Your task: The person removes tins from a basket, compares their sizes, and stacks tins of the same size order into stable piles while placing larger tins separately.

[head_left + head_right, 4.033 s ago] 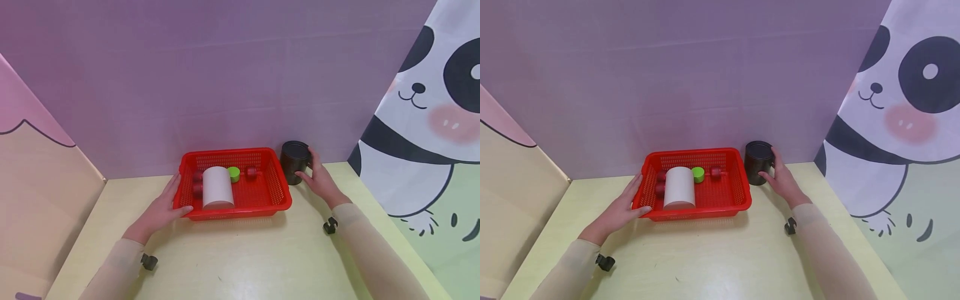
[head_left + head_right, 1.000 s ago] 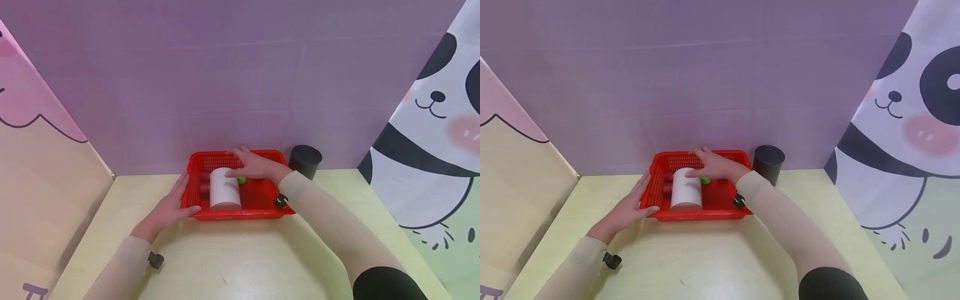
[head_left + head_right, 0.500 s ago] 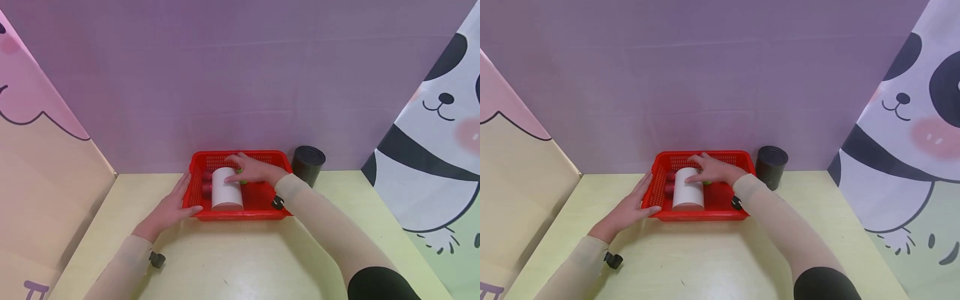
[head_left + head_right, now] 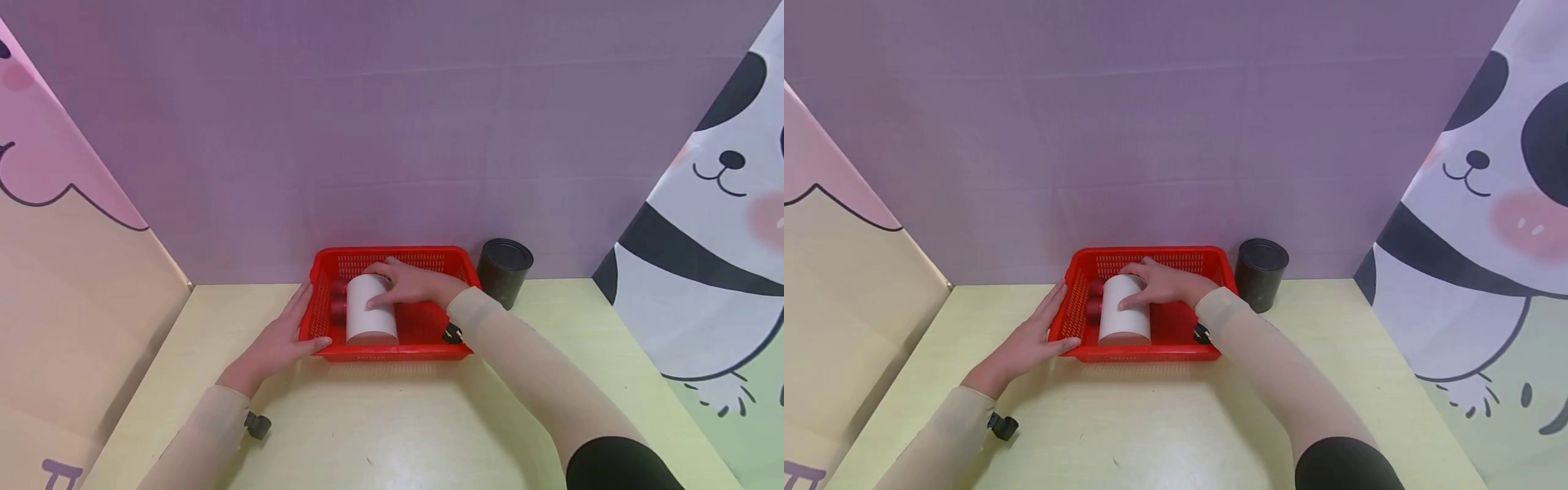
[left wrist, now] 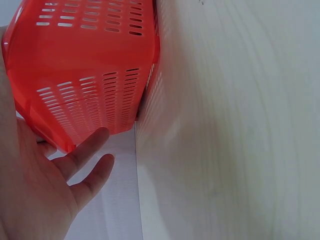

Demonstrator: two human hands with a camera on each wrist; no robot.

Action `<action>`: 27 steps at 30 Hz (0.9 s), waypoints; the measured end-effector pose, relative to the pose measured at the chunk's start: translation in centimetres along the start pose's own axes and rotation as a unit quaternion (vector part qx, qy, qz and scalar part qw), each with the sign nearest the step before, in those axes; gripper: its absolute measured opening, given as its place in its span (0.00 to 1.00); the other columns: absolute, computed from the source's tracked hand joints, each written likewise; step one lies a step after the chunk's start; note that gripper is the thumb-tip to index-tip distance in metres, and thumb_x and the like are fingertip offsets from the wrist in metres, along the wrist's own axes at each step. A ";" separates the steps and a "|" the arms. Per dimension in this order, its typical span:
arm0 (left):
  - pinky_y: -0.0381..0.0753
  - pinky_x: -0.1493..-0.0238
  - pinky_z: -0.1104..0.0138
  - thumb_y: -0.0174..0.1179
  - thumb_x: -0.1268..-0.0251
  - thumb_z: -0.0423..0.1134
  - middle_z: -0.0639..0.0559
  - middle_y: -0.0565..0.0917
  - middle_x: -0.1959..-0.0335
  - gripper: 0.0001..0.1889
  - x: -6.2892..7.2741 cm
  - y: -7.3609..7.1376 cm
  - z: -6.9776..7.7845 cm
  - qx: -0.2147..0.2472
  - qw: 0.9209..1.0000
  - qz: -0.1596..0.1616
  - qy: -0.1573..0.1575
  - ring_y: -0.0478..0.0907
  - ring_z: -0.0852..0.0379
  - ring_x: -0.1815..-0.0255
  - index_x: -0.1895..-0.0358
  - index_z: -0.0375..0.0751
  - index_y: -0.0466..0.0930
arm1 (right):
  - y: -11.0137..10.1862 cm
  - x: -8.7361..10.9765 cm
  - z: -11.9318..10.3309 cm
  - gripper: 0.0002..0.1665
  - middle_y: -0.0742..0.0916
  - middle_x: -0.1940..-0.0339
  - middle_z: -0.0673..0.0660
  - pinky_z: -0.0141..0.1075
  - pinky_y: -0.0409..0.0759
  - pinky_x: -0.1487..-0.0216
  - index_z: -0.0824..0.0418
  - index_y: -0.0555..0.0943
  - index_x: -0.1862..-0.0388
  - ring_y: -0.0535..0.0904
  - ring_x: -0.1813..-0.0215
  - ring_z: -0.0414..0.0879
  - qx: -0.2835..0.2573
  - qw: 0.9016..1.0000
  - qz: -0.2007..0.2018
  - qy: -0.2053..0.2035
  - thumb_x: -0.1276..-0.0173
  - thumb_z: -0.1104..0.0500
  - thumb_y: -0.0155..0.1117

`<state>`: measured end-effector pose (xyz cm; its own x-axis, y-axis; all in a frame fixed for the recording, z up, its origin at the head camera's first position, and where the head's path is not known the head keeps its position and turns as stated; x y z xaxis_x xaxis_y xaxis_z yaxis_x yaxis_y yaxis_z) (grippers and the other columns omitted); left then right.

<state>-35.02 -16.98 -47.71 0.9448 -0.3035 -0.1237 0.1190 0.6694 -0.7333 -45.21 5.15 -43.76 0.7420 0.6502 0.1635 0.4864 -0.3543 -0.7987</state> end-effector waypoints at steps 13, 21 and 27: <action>0.87 0.37 0.41 0.78 0.36 0.61 0.55 0.42 0.06 0.66 0.2 -0.1 0.0 -0.001 1.000 -0.002 0.001 0.56 0.37 0.11 0.06 0.57 0.36 | 0.2 0.1 -0.7 0.48 0.78 0.31 0.46 0.40 0.89 0.42 0.37 0.74 0.26 0.73 0.29 0.48 -0.044 0.999 -0.015 -0.010 0.41 0.34 0.87; 0.86 0.36 0.40 0.77 0.35 0.59 0.53 0.42 0.06 0.65 0.3 -0.1 0.0 -0.003 1.000 -0.002 -0.003 0.55 0.36 0.11 0.06 0.56 0.36 | 0.2 0.2 -1.4 0.49 0.78 0.29 0.48 0.44 0.89 0.39 0.39 0.72 0.24 0.72 0.28 0.49 -0.054 0.998 -0.028 -0.026 0.40 0.36 0.88; 0.87 0.36 0.41 0.78 0.35 0.59 0.54 0.42 0.06 0.66 0.3 -0.1 0.0 0.000 1.000 0.000 0.000 0.56 0.36 0.11 0.06 0.57 0.37 | 0.4 0.3 -1.5 0.49 0.78 0.30 0.44 0.40 0.88 0.39 0.36 0.71 0.24 0.73 0.29 0.47 -0.060 0.997 -0.037 -0.027 0.40 0.37 0.88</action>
<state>-34.75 -17.13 -47.66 0.9450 -0.3031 -0.1231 0.1191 0.6693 -0.7334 -44.09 4.25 -43.12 0.6781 0.7113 0.1850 0.5926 -0.3802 -0.7101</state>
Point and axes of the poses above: each hand's wrist, its own x-axis away from the middle knuckle, its own y-axis out of the palm, z = x × y, the point moved 10 cm from there along -x, towards the middle knuckle
